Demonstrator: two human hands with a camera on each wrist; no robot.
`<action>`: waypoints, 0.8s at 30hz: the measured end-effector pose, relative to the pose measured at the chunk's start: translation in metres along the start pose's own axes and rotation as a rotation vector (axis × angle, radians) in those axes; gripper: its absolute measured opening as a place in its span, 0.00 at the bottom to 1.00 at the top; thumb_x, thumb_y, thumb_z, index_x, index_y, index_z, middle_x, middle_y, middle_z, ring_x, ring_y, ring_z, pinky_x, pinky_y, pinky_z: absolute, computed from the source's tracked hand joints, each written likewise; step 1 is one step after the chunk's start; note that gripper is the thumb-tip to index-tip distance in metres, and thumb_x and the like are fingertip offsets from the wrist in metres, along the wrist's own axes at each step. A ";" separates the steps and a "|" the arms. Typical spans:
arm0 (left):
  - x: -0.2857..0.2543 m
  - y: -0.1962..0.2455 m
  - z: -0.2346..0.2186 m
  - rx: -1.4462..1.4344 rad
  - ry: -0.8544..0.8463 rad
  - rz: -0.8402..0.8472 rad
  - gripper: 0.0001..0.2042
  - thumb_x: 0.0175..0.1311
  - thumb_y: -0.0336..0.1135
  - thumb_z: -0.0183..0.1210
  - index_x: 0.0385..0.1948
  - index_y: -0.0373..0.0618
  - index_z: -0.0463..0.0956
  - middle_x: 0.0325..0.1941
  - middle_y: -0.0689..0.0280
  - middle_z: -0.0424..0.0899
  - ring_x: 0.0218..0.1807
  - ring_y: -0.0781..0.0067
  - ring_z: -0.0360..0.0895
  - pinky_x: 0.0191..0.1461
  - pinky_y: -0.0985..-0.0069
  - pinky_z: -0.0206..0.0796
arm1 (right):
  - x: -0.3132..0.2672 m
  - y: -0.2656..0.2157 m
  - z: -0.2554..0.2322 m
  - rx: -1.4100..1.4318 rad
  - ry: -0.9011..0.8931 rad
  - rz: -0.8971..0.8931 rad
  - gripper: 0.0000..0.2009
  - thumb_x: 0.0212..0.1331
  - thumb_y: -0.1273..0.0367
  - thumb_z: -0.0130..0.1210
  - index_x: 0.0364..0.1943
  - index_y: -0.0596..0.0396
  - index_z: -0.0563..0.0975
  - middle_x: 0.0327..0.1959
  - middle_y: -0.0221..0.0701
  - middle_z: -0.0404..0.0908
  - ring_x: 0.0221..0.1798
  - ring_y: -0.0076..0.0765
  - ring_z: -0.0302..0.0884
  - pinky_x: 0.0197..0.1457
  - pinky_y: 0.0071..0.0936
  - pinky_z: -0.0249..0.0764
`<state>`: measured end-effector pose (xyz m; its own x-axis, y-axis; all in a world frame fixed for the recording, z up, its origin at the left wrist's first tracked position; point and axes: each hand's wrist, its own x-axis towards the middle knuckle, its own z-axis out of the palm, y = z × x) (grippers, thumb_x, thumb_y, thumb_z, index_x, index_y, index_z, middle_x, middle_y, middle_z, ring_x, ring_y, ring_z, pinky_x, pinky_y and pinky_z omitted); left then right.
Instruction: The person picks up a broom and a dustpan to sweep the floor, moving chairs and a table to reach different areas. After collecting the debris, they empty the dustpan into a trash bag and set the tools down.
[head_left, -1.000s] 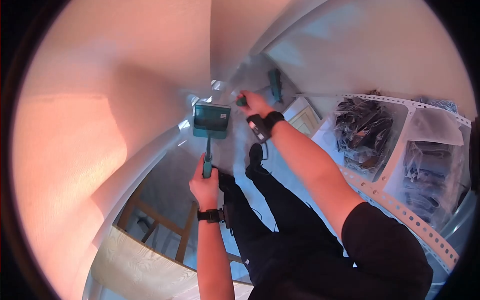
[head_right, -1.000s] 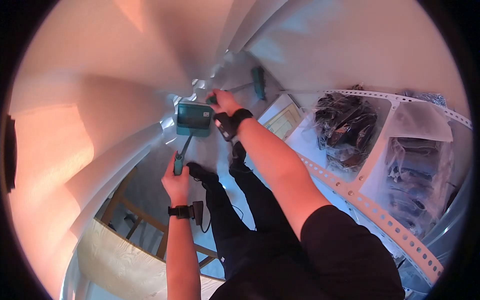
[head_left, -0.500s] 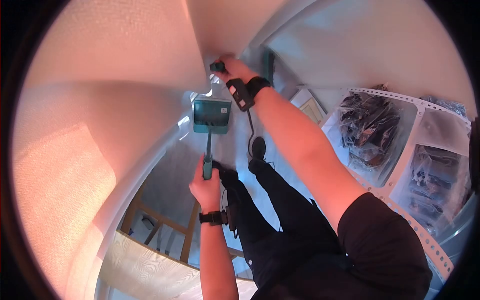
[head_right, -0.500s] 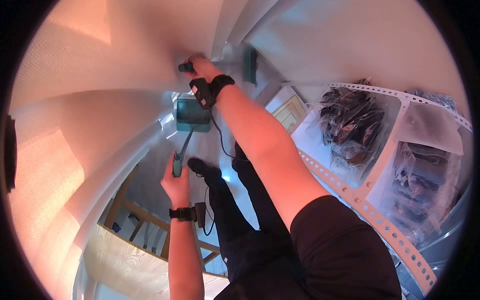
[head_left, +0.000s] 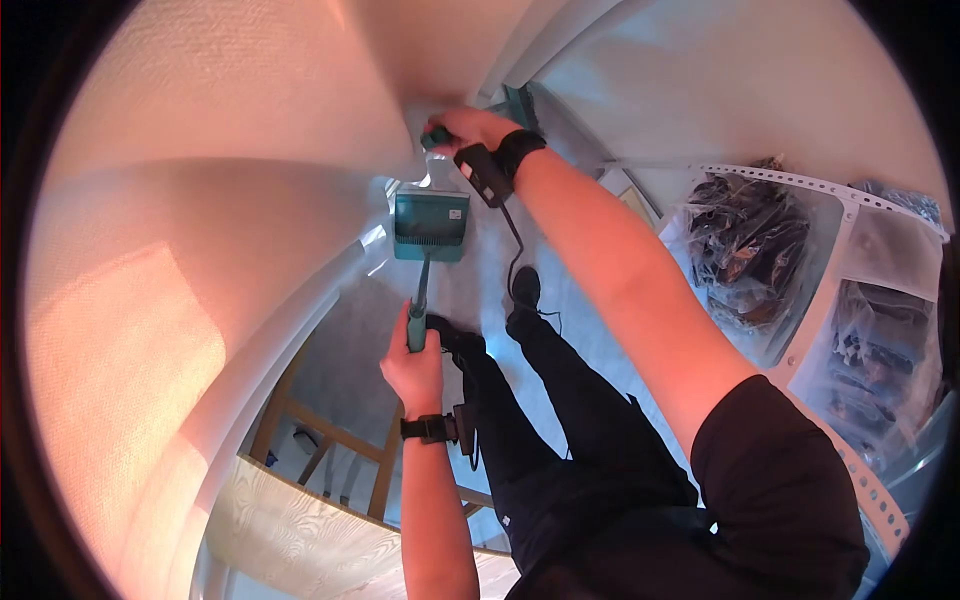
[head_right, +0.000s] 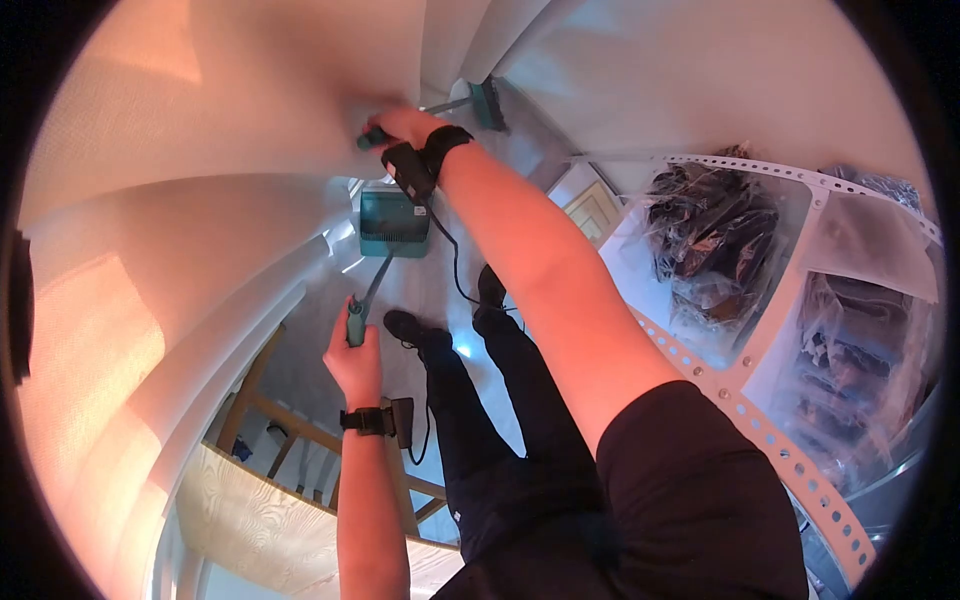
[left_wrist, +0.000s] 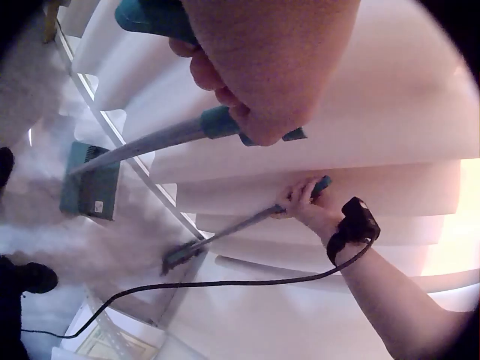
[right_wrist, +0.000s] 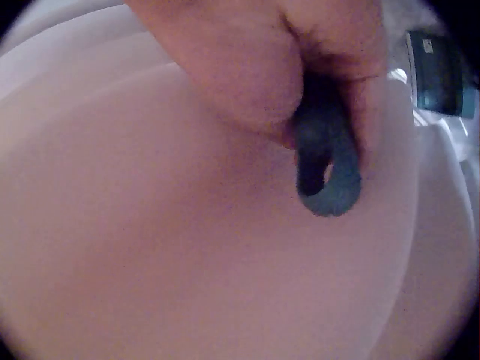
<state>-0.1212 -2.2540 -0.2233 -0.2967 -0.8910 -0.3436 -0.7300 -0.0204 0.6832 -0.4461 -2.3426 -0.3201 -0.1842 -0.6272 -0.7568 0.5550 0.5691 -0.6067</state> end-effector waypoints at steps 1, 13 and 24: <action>0.000 0.002 -0.001 -0.003 0.002 0.004 0.23 0.49 0.30 0.58 0.53 0.53 0.78 0.24 0.53 0.79 0.25 0.56 0.79 0.36 0.67 0.72 | -0.015 0.001 -0.003 -0.317 -0.062 0.032 0.07 0.61 0.68 0.52 0.38 0.55 0.76 0.32 0.33 0.76 0.31 0.30 0.77 0.30 0.29 0.76; -0.002 0.003 -0.003 0.033 -0.019 -0.039 0.24 0.49 0.30 0.58 0.53 0.54 0.78 0.33 0.54 0.83 0.33 0.57 0.81 0.43 0.68 0.71 | -0.124 0.122 -0.047 -0.683 0.165 0.397 0.37 0.54 0.73 0.45 0.68 0.66 0.42 0.34 0.43 0.77 0.27 0.36 0.78 0.24 0.35 0.73; -0.003 -0.006 -0.005 0.119 -0.029 -0.006 0.24 0.50 0.40 0.59 0.54 0.66 0.77 0.30 0.55 0.83 0.34 0.47 0.80 0.41 0.57 0.73 | -0.240 0.095 0.012 -1.091 0.075 0.393 0.40 0.47 0.73 0.43 0.69 0.68 0.46 0.31 0.48 0.82 0.28 0.45 0.81 0.30 0.37 0.73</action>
<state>-0.1126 -2.2540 -0.2234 -0.3090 -0.8773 -0.3673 -0.7991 0.0301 0.6004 -0.3396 -2.1446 -0.1933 -0.2226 -0.2935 -0.9297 -0.4021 0.8964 -0.1867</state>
